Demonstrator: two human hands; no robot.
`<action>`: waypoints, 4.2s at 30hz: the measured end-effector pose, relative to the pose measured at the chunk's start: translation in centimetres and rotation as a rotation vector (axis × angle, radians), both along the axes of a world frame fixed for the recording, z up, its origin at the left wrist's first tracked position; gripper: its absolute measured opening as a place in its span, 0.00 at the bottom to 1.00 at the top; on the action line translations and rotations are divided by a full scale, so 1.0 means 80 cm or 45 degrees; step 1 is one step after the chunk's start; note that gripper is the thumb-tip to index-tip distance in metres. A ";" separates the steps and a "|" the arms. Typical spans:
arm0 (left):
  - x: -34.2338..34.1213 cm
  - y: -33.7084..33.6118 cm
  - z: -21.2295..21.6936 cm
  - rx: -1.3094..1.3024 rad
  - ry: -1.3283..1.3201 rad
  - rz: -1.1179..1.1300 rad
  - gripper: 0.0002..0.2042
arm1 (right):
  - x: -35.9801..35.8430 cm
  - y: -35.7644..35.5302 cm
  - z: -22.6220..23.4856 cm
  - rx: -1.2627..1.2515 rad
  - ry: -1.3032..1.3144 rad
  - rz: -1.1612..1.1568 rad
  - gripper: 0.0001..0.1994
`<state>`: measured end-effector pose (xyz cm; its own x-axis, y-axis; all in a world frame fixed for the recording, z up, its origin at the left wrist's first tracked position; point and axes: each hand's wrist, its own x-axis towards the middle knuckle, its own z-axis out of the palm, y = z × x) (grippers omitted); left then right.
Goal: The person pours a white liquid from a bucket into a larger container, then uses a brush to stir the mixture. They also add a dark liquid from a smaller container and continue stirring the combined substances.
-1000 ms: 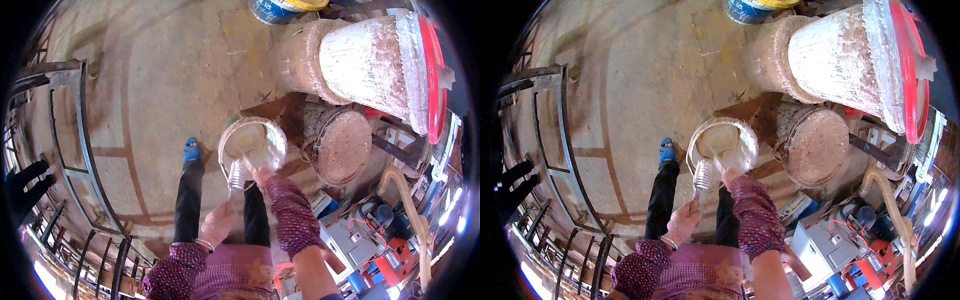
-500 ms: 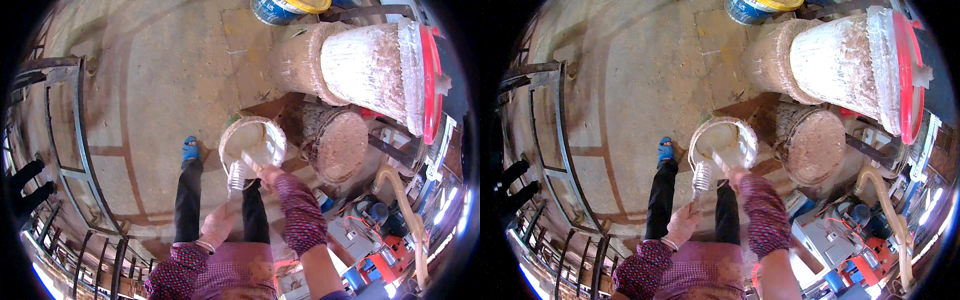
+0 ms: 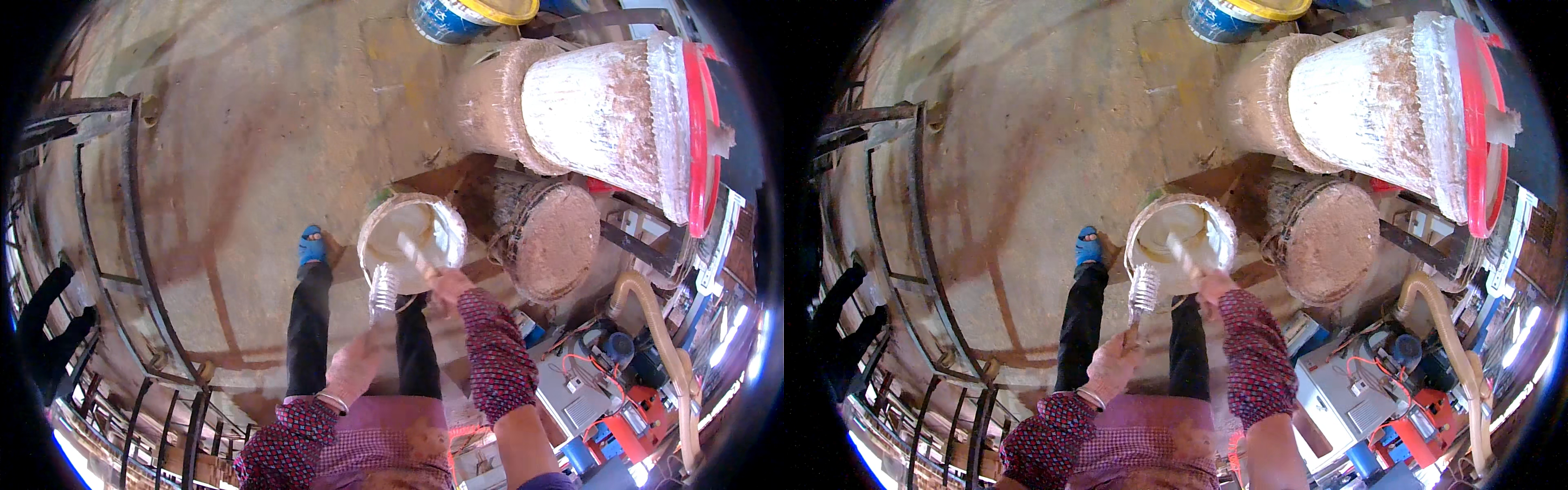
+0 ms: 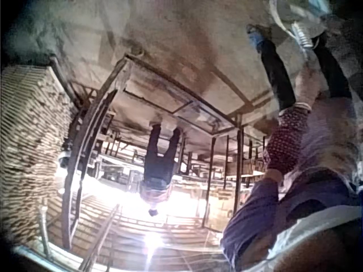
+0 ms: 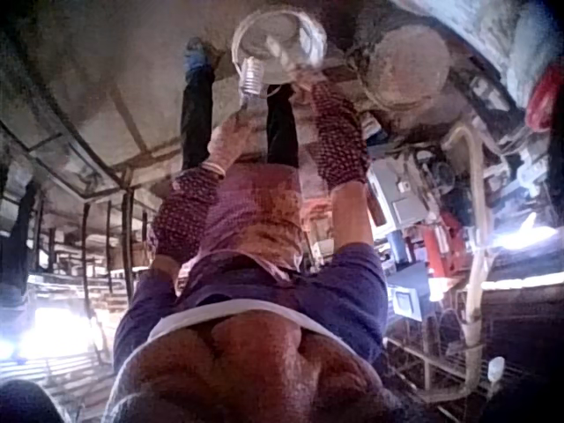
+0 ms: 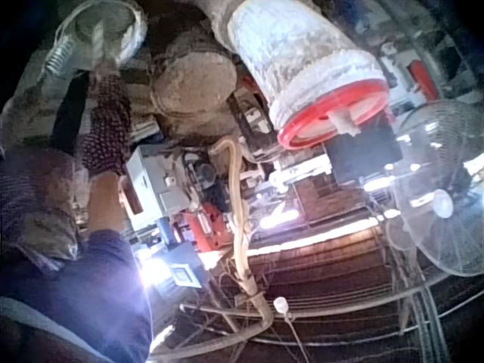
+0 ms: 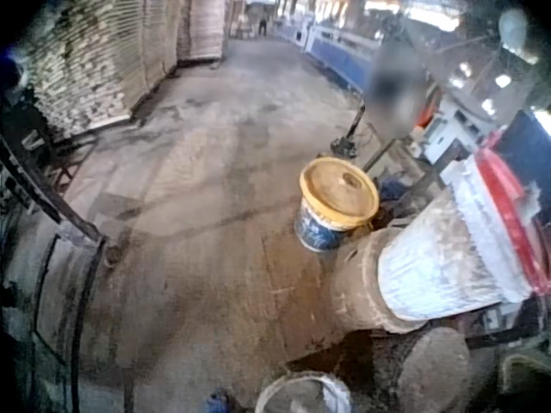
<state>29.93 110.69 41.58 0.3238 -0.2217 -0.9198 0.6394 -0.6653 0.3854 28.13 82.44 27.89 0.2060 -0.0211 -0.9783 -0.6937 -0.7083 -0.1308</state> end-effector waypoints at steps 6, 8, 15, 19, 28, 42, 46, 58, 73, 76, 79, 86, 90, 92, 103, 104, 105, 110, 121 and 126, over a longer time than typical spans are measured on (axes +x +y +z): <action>-0.006 -0.007 -0.014 -0.077 -0.032 0.083 0.17 | -0.007 0.002 -0.013 -0.305 -0.003 0.365 0.23; 0.005 -0.026 -0.002 0.022 0.036 -0.090 0.15 | -0.051 0.026 -0.067 -0.222 0.164 0.449 0.23; -0.010 -0.010 -0.014 0.058 -0.037 -0.041 0.15 | 0.009 -0.031 -0.006 -0.092 -0.031 -0.159 0.21; 0.013 -0.021 0.001 0.045 0.212 -0.065 0.20 | -0.011 -0.021 -0.010 -0.244 -0.283 0.329 0.20; 0.013 -0.018 0.012 0.045 0.207 0.020 0.21 | 0.054 -0.012 0.027 -0.084 0.043 -0.222 0.22; 0.005 -0.003 -0.005 0.055 -0.044 0.008 0.18 | -0.015 -0.033 -0.016 -0.133 -0.235 0.273 0.25; 0.024 -0.014 0.000 -0.017 0.165 -0.110 0.22 | -0.074 -0.046 -0.063 -0.286 -0.014 0.378 0.23; 0.024 0.003 -0.003 -0.034 0.024 -0.190 0.20 | -0.017 -0.040 -0.020 -0.286 0.006 0.352 0.21; 0.038 -0.008 0.006 -0.045 -0.005 -0.143 0.21 | -0.036 -0.024 -0.039 -0.354 0.024 0.416 0.19; 0.046 -0.022 0.015 -0.015 0.063 -0.185 0.20 | -0.085 0.025 -0.091 -0.187 0.436 0.053 0.18; 0.054 -0.011 0.023 0.143 0.113 -0.206 0.20 | 0.021 0.065 -0.013 -0.006 0.350 -0.302 0.19; 0.022 0.002 -0.001 0.029 0.001 -0.247 0.22 | -0.019 -0.037 -0.003 -0.361 0.116 -0.150 0.28; 0.005 -0.001 -0.012 -0.041 -0.026 -0.191 0.21 | -0.060 0.047 -0.055 -0.145 0.139 0.172 0.25; 0.022 -0.006 0.005 0.045 0.017 -0.207 0.21 | -0.029 0.078 -0.040 -0.075 0.213 -0.089 0.24; 0.032 -0.020 0.016 0.143 0.114 -0.302 0.21 | -0.069 0.022 -0.033 -0.117 0.036 0.106 0.17; 0.044 -0.027 0.026 0.168 0.145 -0.296 0.21 | -0.068 0.047 -0.038 -0.068 0.047 0.125 0.16; 0.049 -0.030 0.032 0.201 0.176 -0.283 0.21 | -0.056 0.066 -0.036 -0.023 0.092 0.023 0.16; 0.022 -0.007 0.020 0.165 0.045 -0.226 0.21 | -0.011 0.022 0.009 0.439 0.283 -1.571 0.12; 0.029 -0.019 0.031 0.234 0.059 -0.215 0.20 | -0.014 0.087 -0.016 0.005 0.330 -0.609 0.17; -0.006 0.000 0.002 0.128 -0.064 -0.083 0.20 | 0.002 0.014 0.007 -0.086 0.168 -1.273 0.18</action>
